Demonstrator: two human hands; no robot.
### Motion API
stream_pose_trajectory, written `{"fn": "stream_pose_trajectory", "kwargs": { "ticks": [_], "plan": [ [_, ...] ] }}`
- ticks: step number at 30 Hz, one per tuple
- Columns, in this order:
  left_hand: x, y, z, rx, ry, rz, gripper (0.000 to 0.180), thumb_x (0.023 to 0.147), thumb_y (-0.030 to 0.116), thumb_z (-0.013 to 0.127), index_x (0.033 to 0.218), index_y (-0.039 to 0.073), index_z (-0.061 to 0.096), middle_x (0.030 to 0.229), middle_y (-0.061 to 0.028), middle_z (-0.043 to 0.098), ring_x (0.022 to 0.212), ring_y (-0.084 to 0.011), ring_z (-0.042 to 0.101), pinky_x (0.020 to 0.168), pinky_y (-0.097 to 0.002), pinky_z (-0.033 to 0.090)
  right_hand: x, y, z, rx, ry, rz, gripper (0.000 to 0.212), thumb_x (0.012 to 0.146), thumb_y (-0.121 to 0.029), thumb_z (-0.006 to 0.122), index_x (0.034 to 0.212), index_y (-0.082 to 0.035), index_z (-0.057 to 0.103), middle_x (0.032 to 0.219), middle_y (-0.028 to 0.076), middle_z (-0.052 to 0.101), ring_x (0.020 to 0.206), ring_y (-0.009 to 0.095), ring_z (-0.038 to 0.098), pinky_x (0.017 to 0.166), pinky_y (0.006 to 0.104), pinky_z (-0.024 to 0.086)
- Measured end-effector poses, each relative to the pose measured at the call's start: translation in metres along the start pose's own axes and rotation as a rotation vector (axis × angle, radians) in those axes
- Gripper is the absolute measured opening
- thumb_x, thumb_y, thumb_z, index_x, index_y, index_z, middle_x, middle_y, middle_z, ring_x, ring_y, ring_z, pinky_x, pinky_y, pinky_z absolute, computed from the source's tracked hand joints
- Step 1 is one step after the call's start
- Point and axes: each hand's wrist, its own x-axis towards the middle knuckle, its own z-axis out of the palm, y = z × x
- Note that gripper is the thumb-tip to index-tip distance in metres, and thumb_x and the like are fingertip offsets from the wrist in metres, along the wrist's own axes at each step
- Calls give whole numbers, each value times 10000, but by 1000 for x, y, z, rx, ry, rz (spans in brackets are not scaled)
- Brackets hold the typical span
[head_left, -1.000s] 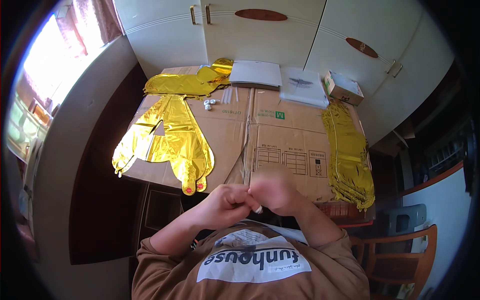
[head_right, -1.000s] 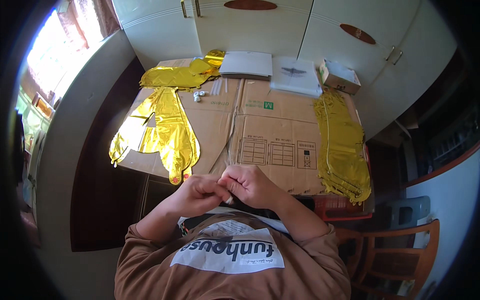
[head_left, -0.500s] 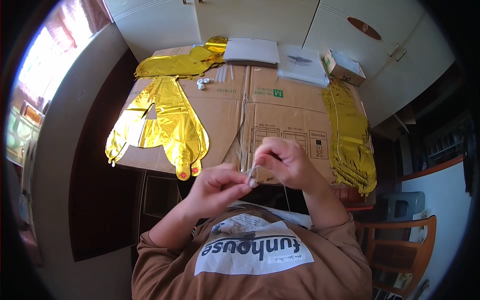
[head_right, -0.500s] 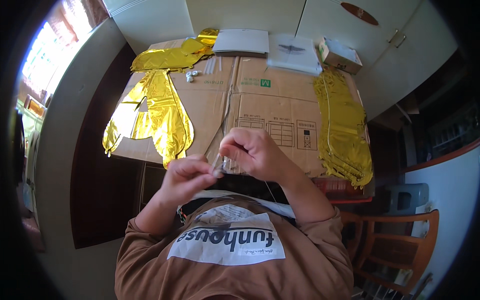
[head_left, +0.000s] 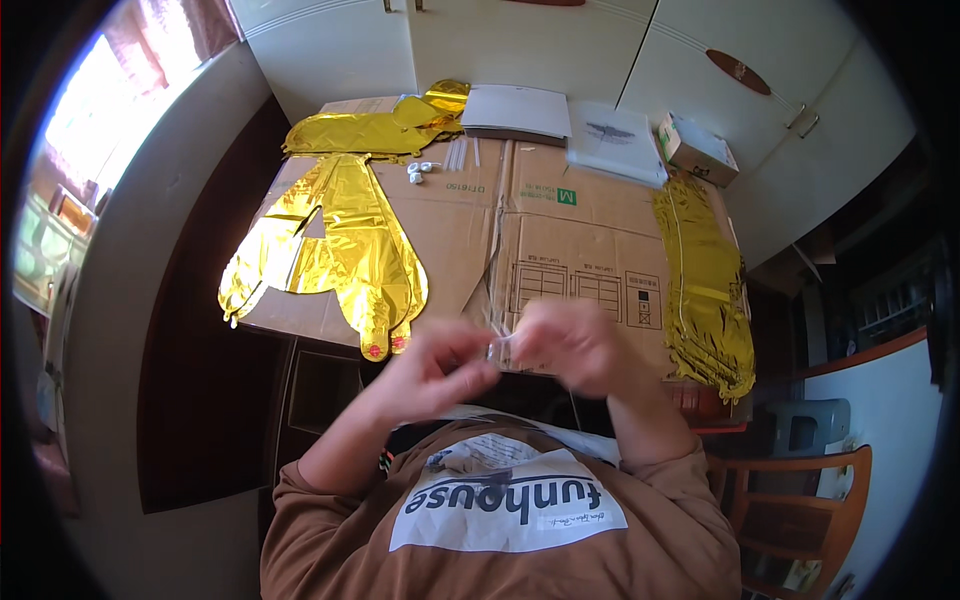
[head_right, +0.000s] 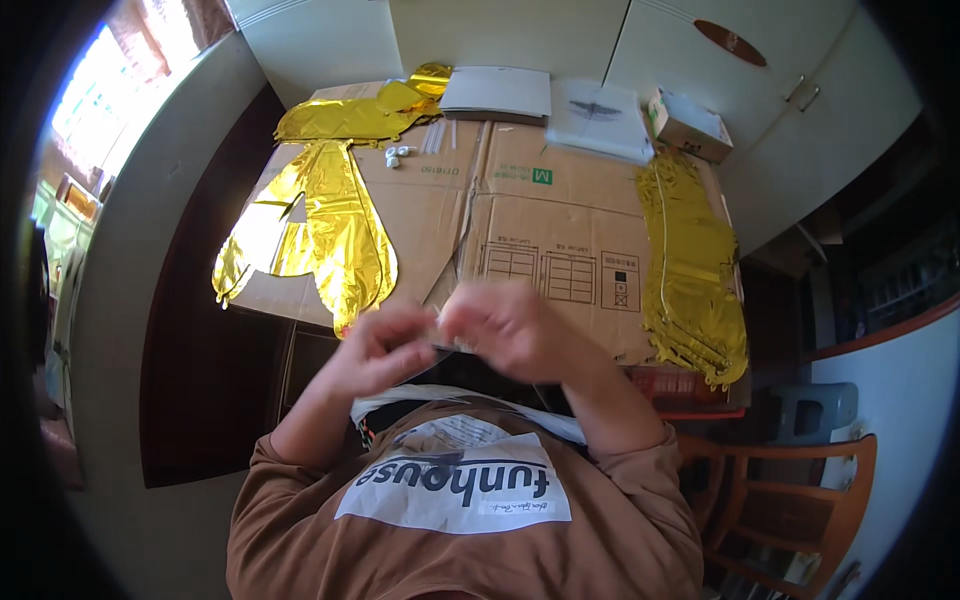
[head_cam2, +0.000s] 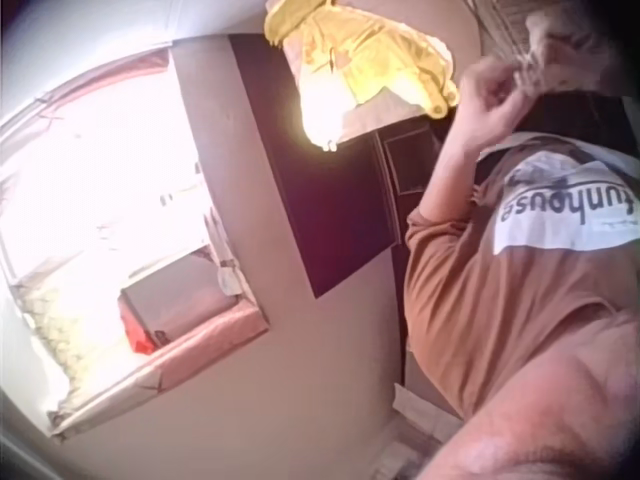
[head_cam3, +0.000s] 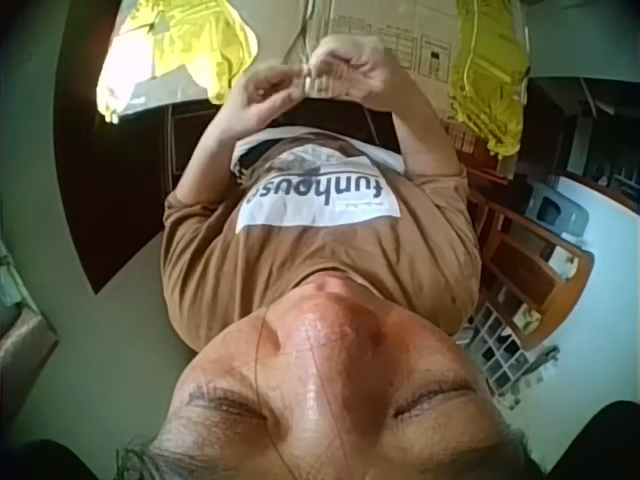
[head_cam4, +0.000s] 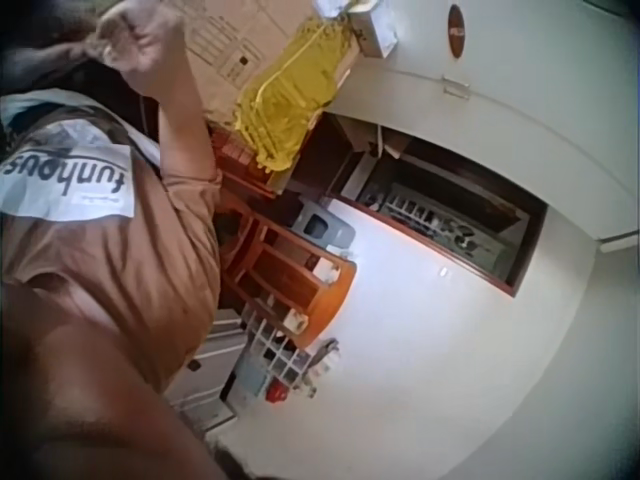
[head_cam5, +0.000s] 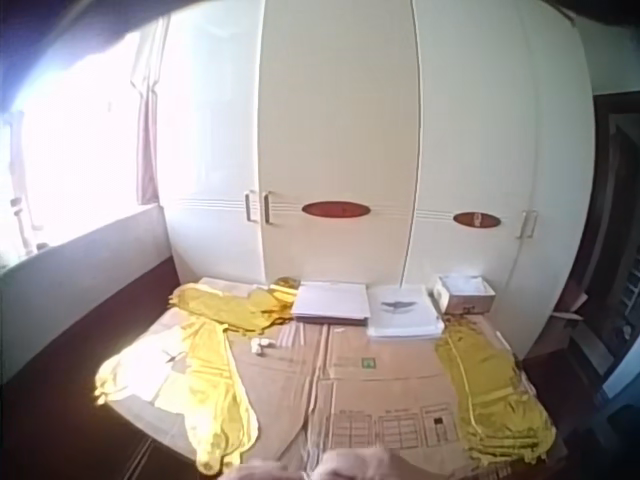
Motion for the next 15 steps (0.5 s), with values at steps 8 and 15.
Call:
{"fn": "stream_pose_trajectory", "kwargs": {
  "ticks": [8,15],
  "plan": [
    [0,5,-11,27,-240,-73,394,881,139,609,1239,-9,535,933,-7,581,759,-100,519,772,-266,426,6,-9,-10,126,49,25,170,920,-138,579,790,-32,608,698,30,542,649,117,509,591,268,404],
    [8,15,-12,-62,-154,-116,695,800,369,698,1307,-46,465,735,15,463,665,-69,412,620,-207,326,4,-9,-13,-12,13,-49,122,912,-126,578,835,-35,604,732,65,579,676,152,564,632,279,451]
  ]
}}
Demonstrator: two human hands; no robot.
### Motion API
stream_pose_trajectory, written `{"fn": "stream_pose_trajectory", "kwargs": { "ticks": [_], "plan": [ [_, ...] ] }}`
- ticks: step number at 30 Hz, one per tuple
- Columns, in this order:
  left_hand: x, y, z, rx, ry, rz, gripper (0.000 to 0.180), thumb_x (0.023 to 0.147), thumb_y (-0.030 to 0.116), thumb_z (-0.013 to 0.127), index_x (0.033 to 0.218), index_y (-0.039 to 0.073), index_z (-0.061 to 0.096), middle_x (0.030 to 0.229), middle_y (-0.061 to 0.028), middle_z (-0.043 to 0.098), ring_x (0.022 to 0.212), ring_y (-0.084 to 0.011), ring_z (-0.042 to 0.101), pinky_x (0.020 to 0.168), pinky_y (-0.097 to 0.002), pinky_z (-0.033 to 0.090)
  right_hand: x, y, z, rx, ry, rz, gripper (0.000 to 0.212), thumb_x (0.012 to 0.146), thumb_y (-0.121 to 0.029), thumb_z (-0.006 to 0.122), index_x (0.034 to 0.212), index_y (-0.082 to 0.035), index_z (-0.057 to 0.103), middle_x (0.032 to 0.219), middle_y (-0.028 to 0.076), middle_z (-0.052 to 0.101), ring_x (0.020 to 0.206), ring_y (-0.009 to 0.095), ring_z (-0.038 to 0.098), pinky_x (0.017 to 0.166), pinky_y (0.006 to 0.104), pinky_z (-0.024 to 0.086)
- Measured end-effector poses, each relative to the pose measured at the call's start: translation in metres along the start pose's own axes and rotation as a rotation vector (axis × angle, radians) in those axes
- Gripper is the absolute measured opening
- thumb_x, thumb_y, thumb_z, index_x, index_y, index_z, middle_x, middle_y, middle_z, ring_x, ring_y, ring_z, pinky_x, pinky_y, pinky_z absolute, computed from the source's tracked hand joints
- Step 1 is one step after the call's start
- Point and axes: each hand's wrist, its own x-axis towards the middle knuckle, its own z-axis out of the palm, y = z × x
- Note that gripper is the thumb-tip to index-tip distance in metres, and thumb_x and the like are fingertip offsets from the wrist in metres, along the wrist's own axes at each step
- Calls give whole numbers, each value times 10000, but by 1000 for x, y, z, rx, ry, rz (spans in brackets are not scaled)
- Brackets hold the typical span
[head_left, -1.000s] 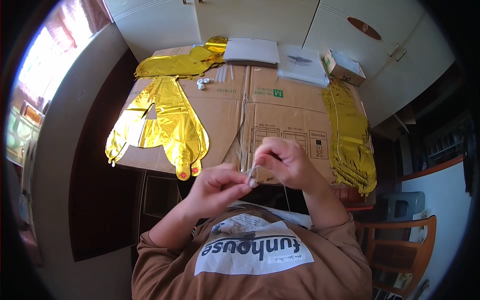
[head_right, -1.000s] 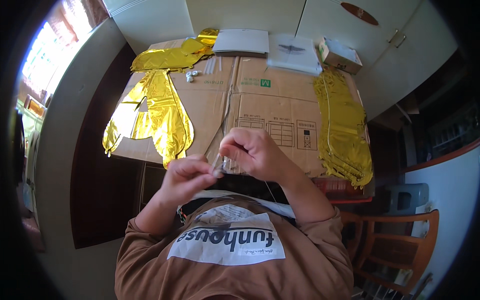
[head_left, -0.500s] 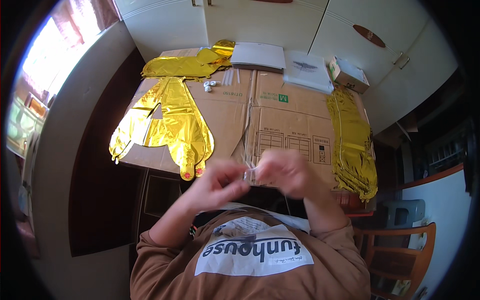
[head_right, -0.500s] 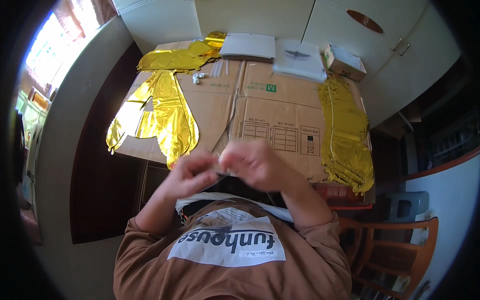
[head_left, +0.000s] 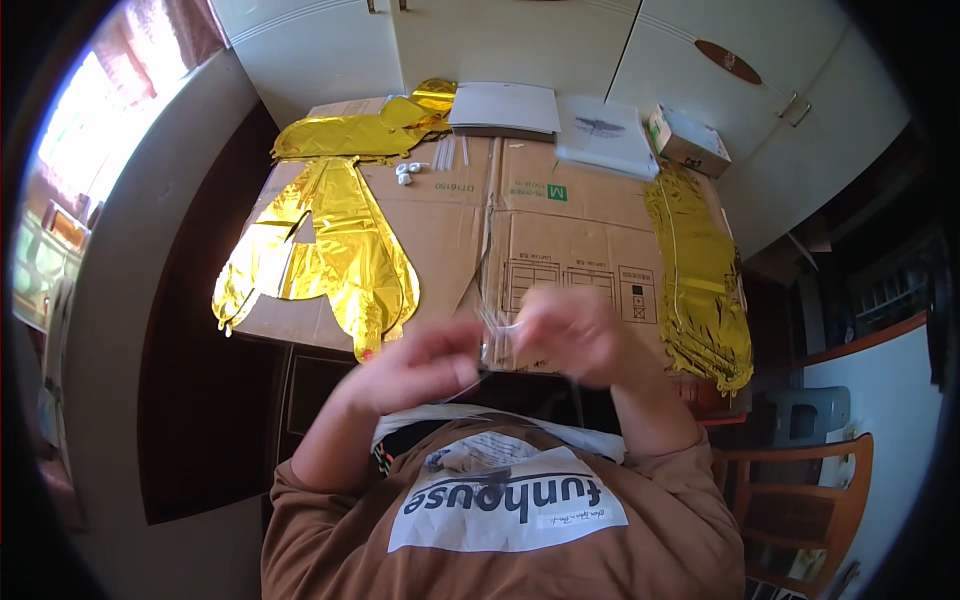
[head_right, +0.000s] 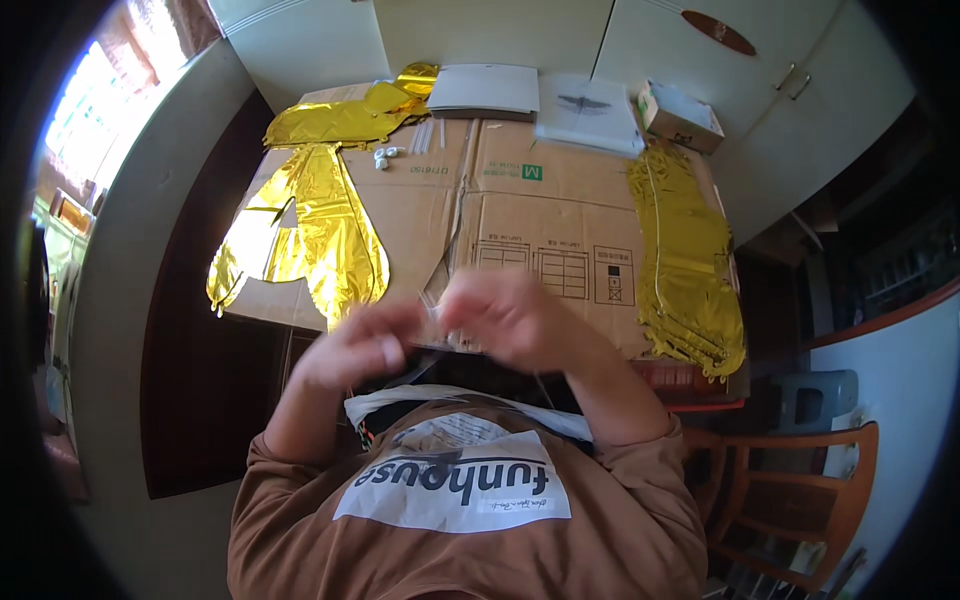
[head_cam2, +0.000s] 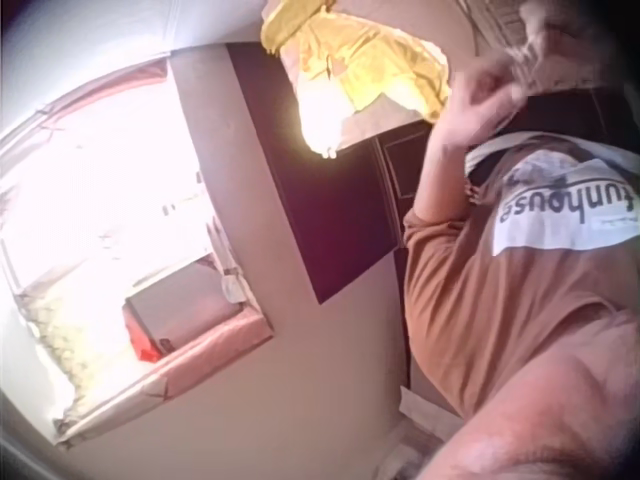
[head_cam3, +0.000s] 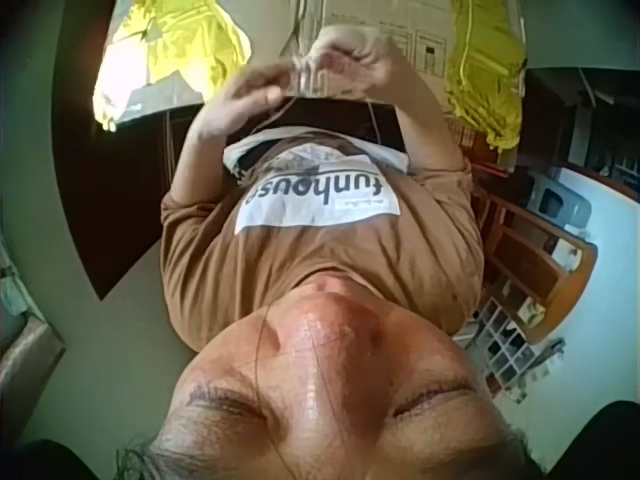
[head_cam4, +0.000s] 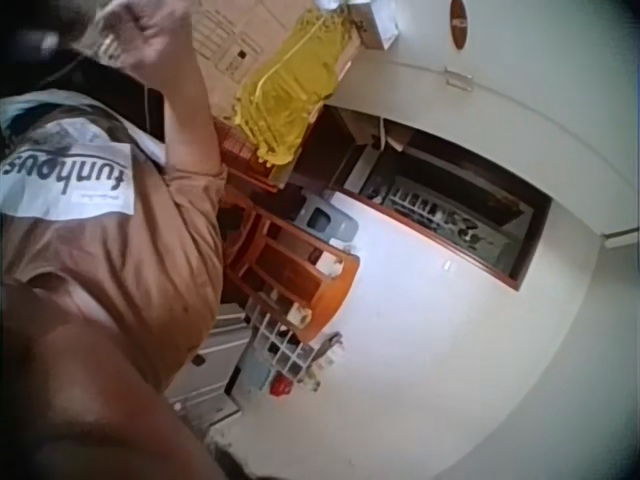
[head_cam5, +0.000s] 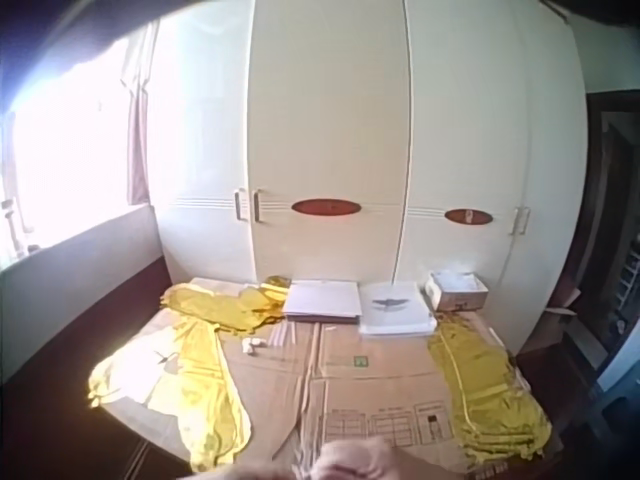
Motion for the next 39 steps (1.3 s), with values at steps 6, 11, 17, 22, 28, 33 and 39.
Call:
{"fn": "stream_pose_trajectory", "kwargs": {
  "ticks": [6,11,17,22,28,33,39],
  "plan": [
    [1,8,-1,-417,-441,245,815,824,410,609,1385,-97,304,779,-6,518,652,-82,444,656,-254,346,2,3,4,-111,-130,40,207,912,-183,599,781,-25,572,713,69,560,645,177,548,611,296,440],
    [3,5,-2,-639,-353,463,804,810,357,618,1359,-142,310,715,-31,532,633,-125,458,655,-246,368,5,10,-2,-177,-94,4,208,920,-192,586,785,-34,568,713,87,566,650,194,571,606,312,442],
    [-5,3,0,-571,-579,398,871,818,423,632,1409,-91,251,663,10,491,546,-55,410,530,-204,328,12,8,-15,-69,53,143,188,911,-180,595,795,-33,586,726,88,585,679,194,592,623,305,447],
    [3,-5,0,-100,-339,96,1005,841,592,533,1415,-134,143,655,6,485,527,-88,405,537,-261,322,11,-3,-9,-68,-27,13,136,905,-131,592,803,-42,596,701,60,557,642,157,546,599,281,426],
    [1,7,14,-463,-364,255,872,853,466,564,1430,-80,205,674,-9,489,545,-78,413,535,-214,330,6,-1,0,-60,-71,-44,152,909,-157,601,810,-41,598,708,55,544,632,156,531,595,293,432],
    [-3,10,12,-593,-324,430,990,823,531,561,1390,-173,158,642,-2,481,506,-95,391,537,-262,308,2,16,-2,-95,-84,64,149,917,-142,588,809,-38,596,720,52,557,658,141,536,610,285,436],
    [-3,5,21,-560,-444,336,872,820,426,646,1436,-41,244,662,7,486,547,-71,404,535,-201,325,6,10,-9,-56,-4,106,141,903,-143,602,808,-39,601,718,66,569,676,140,566,615,286,452]
  ]
}}
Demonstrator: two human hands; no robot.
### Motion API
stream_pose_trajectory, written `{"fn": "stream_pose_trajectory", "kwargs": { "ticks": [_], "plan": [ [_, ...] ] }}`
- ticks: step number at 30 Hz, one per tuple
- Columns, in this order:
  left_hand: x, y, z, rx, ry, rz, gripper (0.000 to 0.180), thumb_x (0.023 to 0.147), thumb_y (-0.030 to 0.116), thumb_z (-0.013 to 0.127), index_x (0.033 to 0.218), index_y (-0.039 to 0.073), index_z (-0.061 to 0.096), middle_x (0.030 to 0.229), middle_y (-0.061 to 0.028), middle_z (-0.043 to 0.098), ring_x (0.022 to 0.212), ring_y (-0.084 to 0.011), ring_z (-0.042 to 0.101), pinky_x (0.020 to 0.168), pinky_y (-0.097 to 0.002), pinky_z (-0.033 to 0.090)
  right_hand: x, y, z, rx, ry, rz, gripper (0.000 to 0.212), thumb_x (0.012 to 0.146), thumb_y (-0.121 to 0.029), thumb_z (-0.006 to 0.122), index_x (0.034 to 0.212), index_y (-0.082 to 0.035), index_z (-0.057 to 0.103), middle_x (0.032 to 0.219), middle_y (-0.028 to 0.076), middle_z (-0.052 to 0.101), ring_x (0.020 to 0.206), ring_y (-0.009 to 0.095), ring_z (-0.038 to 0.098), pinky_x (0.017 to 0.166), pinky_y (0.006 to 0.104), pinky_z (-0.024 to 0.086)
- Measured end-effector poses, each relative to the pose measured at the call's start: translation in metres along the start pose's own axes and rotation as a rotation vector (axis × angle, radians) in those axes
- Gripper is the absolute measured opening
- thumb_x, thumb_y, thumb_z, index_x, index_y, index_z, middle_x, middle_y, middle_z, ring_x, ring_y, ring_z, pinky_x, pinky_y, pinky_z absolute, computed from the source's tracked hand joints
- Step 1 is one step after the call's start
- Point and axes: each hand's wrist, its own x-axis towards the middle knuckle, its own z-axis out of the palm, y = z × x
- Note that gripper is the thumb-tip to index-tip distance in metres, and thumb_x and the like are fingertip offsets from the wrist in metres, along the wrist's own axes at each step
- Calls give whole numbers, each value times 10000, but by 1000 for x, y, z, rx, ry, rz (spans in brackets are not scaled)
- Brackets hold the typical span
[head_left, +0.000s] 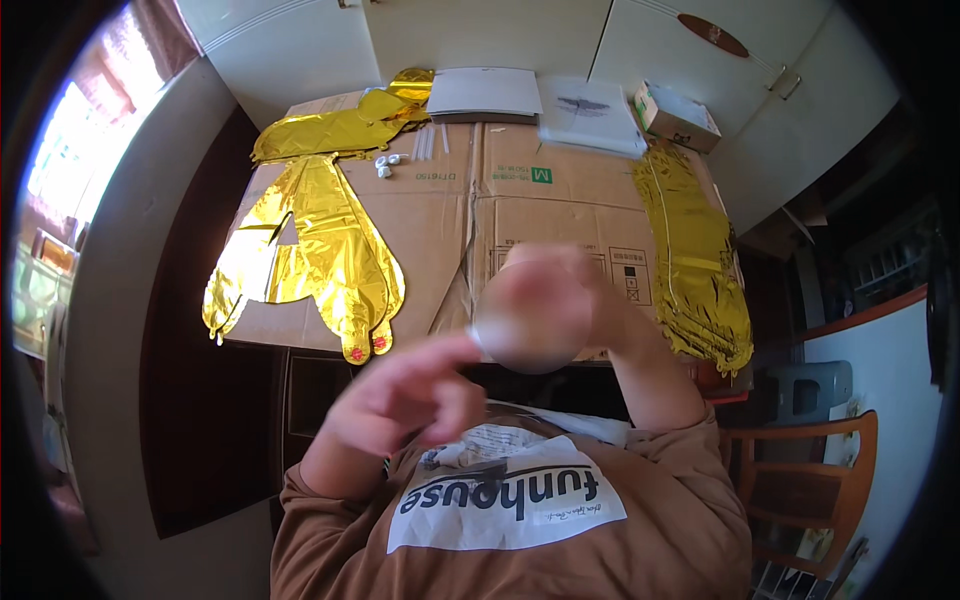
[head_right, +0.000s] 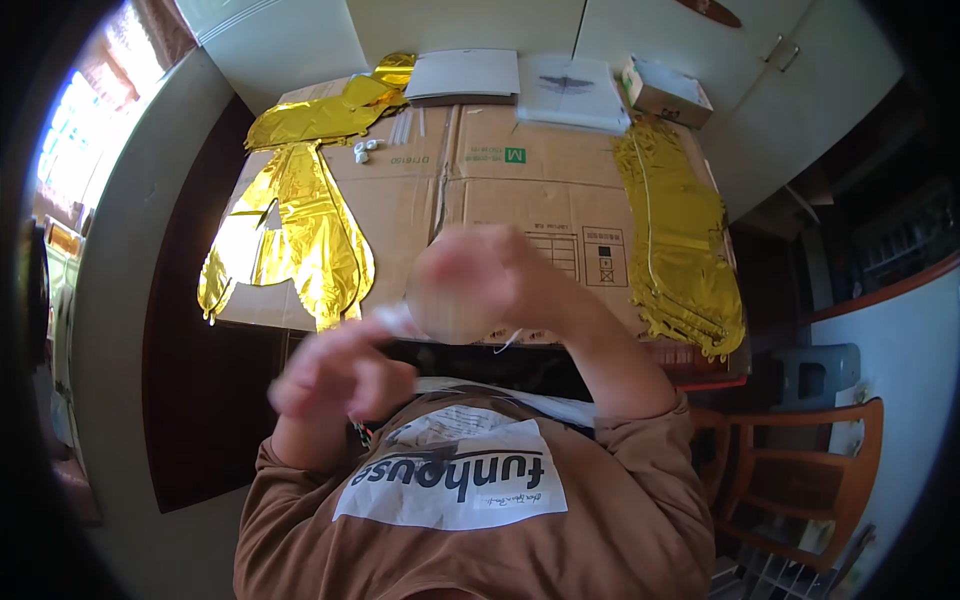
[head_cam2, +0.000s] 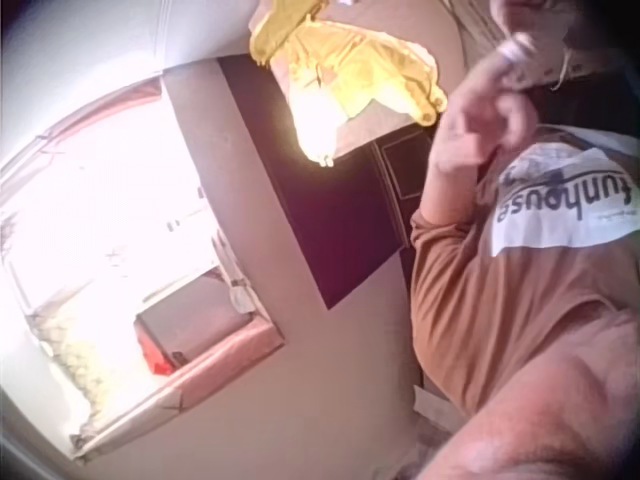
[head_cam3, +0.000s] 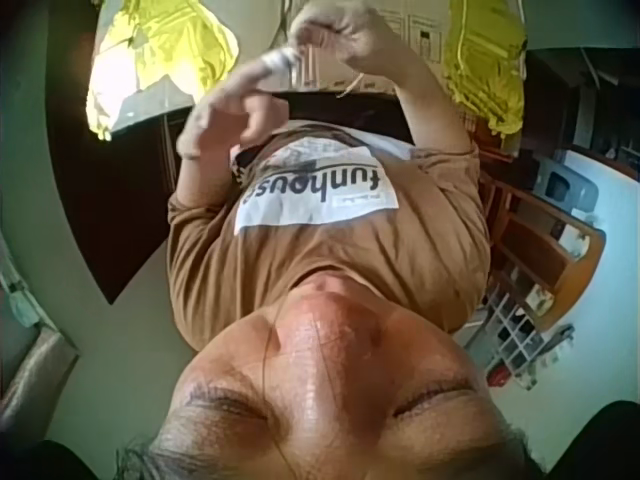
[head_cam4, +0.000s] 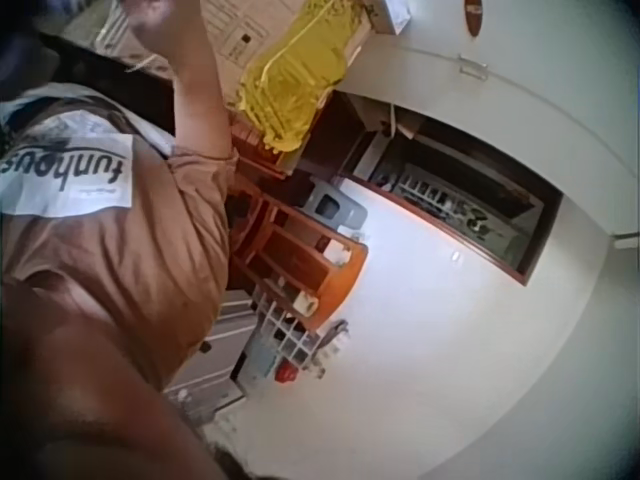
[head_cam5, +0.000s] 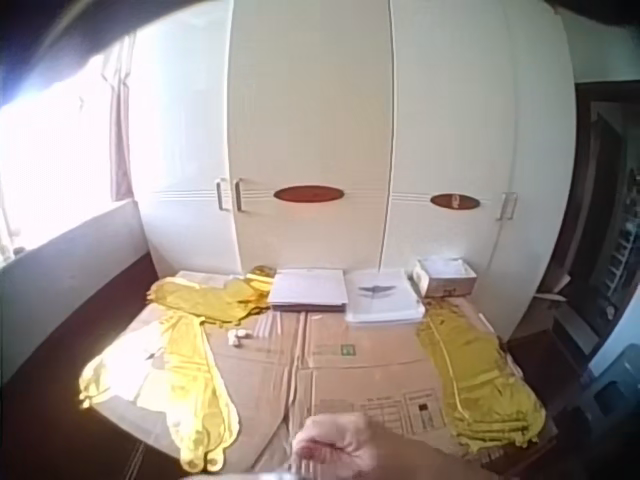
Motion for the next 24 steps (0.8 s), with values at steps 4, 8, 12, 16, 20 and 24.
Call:
{"fn": "stream_pose_trajectory", "kwargs": {
  "ticks": [4,8,12,16,20,24],
  "plan": [
    [-2,-3,-26,303,308,-58,759,882,377,601,1436,-24,271,641,20,462,533,-73,386,561,-234,341,1,-5,4,30,14,-102,143,893,-156,618,809,-42,601,728,81,577,674,163,579,620,289,456],
    [5,7,-8,24,45,34,721,927,436,499,1429,-33,277,644,3,477,518,-81,399,560,-223,346,3,2,1,-96,20,-97,165,889,-175,627,795,-43,597,701,88,566,655,185,582,604,303,452],
    [0,-3,-21,170,114,-160,759,864,368,540,1435,-32,241,651,-12,494,517,-86,410,520,-223,340,-1,-9,-6,-137,70,-122,152,883,-149,629,785,-38,598,680,69,556,615,192,558,575,305,433],
    [11,3,-17,25,102,117,918,871,547,509,1383,-153,208,633,-22,501,486,-102,409,522,-228,319,3,1,-1,-160,-27,-189,158,896,-146,613,782,-38,592,674,69,544,596,176,538,560,293,415],
    [5,-4,-23,303,222,-217,793,906,513,483,1429,-42,266,605,-17,474,493,-72,392,468,-225,316,8,-10,-12,-147,82,-143,147,883,-136,625,783,-35,588,673,70,526,588,183,526,561,294,414],
    [15,5,-14,-176,50,156,781,908,518,479,1426,-33,282,614,-17,480,494,-72,390,471,-225,311,8,0,-4,-173,-15,-184,150,879,-130,630,769,-36,592,685,47,536,597,172,526,564,294,416]
  ]
}}
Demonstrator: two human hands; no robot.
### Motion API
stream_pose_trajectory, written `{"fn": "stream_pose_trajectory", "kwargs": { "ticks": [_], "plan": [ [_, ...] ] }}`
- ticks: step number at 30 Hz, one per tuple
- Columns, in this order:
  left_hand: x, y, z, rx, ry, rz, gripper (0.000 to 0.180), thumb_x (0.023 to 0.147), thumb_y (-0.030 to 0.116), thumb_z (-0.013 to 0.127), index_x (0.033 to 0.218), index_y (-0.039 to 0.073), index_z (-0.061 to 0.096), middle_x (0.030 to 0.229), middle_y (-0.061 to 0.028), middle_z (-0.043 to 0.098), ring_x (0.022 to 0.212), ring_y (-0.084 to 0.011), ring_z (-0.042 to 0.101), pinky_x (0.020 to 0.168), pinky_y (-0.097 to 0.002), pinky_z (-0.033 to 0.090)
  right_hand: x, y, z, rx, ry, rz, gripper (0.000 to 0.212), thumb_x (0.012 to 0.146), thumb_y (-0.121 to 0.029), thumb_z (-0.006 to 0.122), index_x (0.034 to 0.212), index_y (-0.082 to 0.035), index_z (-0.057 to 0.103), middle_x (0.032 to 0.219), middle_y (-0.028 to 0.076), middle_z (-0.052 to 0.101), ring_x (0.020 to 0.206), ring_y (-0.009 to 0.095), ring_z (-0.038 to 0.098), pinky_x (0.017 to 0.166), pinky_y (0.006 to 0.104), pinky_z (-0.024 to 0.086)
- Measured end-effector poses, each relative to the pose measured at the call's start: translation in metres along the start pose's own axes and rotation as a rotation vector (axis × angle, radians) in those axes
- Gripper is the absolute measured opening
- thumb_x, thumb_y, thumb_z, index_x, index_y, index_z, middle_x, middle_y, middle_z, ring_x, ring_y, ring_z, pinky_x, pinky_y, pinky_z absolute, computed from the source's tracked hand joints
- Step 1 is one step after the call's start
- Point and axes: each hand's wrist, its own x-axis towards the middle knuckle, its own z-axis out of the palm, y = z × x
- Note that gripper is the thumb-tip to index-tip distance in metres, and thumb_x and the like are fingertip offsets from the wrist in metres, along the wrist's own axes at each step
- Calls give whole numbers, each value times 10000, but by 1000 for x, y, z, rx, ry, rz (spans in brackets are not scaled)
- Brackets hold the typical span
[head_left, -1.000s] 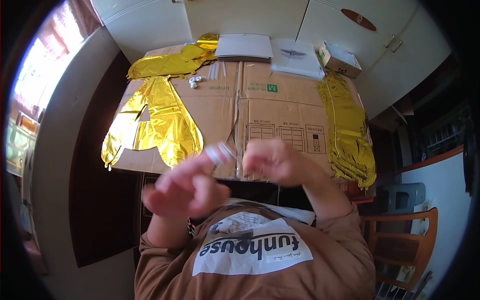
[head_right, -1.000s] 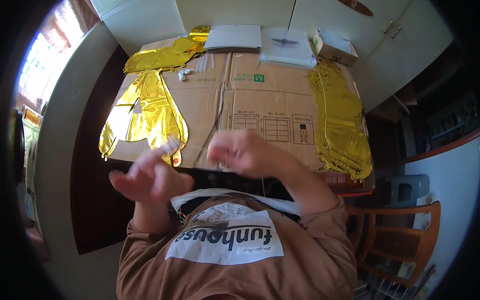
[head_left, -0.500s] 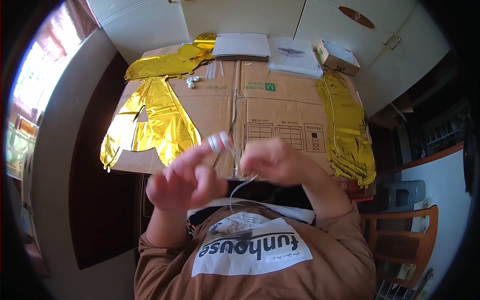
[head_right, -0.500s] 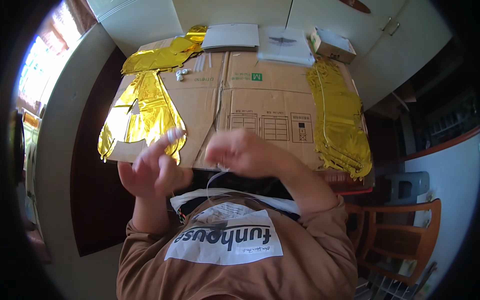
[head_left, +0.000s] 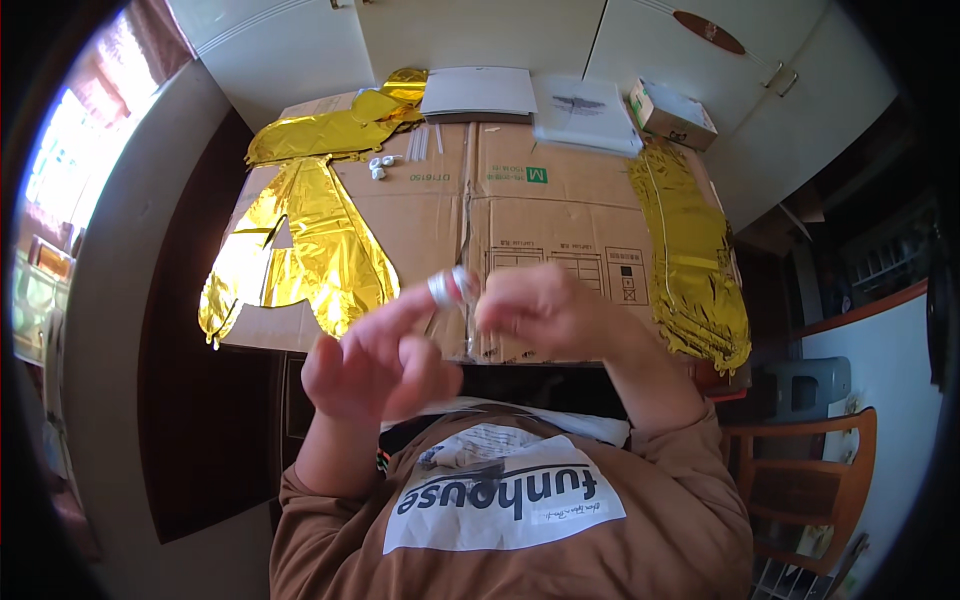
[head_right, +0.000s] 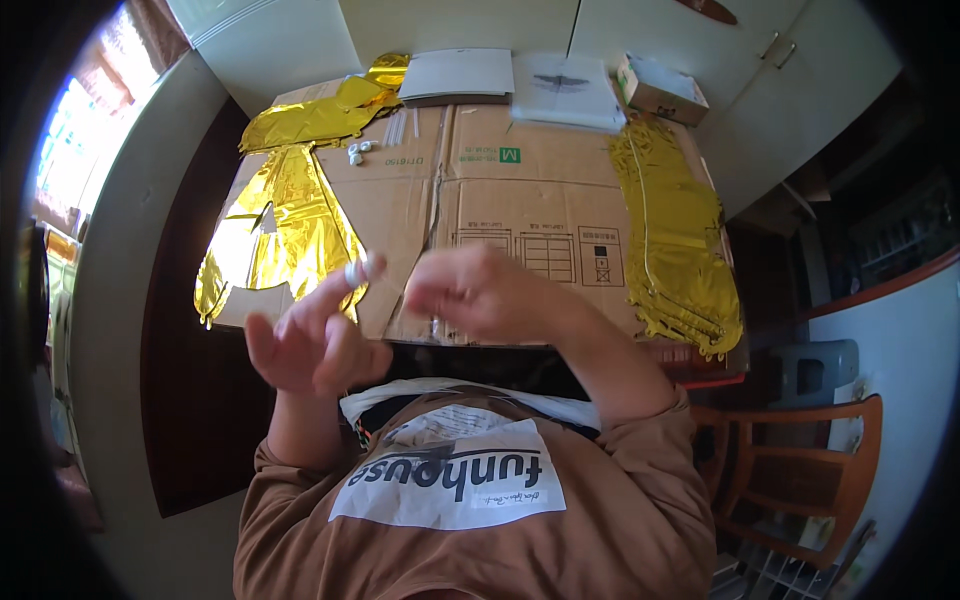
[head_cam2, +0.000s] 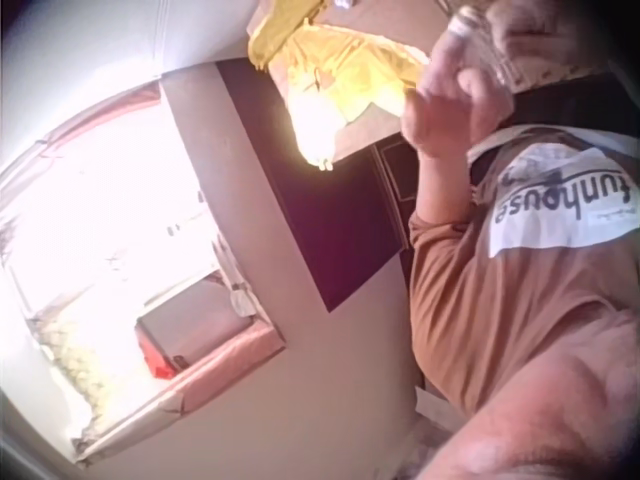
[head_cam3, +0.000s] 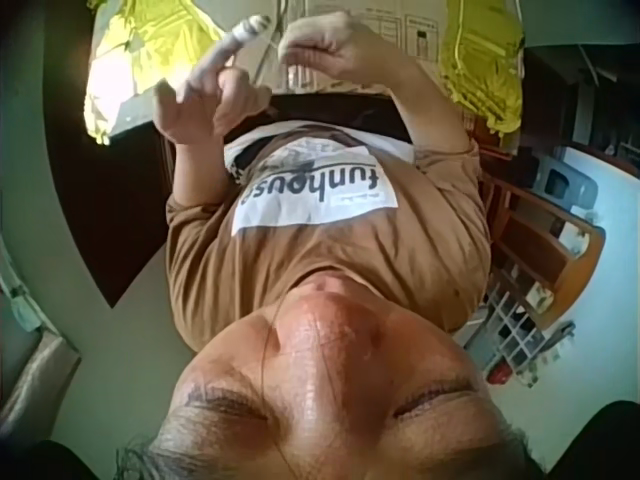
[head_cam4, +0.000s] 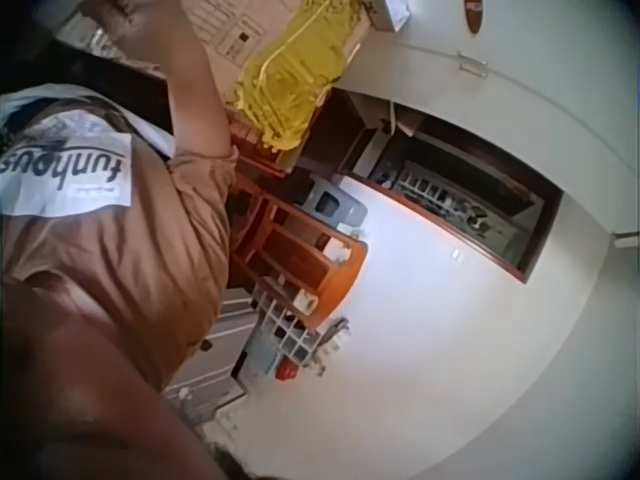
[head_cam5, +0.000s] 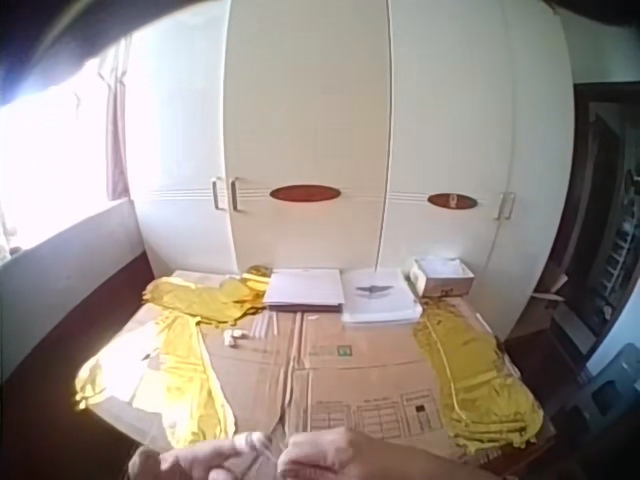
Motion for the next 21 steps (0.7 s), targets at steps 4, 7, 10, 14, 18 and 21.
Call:
{"fn": "stream_pose_trajectory", "kwargs": {
  "ticks": [4,7,10,14,18,21],
  "plan": [
    [-8,-12,-5,559,237,-370,930,896,596,436,1432,-101,134,595,-2,467,482,-86,385,487,-225,291,11,3,-8,-28,144,-22,158,881,-135,632,770,-29,595,683,47,529,610,168,524,566,289,412],
    [-4,-8,-2,146,-11,-34,917,896,593,437,1438,-86,143,611,-7,479,480,-90,380,484,-234,291,10,15,-3,60,92,79,156,881,-141,638,777,-33,597,674,49,530,607,166,529,569,283,411],
    [2,-3,-15,295,257,-79,865,913,595,399,1442,-56,188,591,-11,474,455,-93,366,483,-234,299,4,5,9,41,81,-18,159,886,-142,632,774,-36,593,656,50,530,587,166,522,563,275,408],
    [-9,-16,-11,385,94,-150,881,922,611,363,1435,-79,169,566,-4,454,446,-100,344,528,-250,304,16,13,-10,-105,225,10,141,871,-140,643,789,-36,594,658,67,526,581,195,529,559,297,412],
    [1,-6,-18,229,254,-49,916,909,653,319,1431,-85,176,586,-14,468,476,-116,352,555,-262,299,3,8,9,-160,71,-87,143,867,-159,646,786,-48,603,663,66,519,594,191,527,550,307,411],
    [-10,-23,-23,266,159,-289,910,900,681,293,1433,-53,225,602,-15,482,477,-103,357,522,-247,294,14,3,-13,-159,166,42,146,867,-159,646,788,-44,602,676,70,528,617,199,530,575,315,418]
  ]
}}
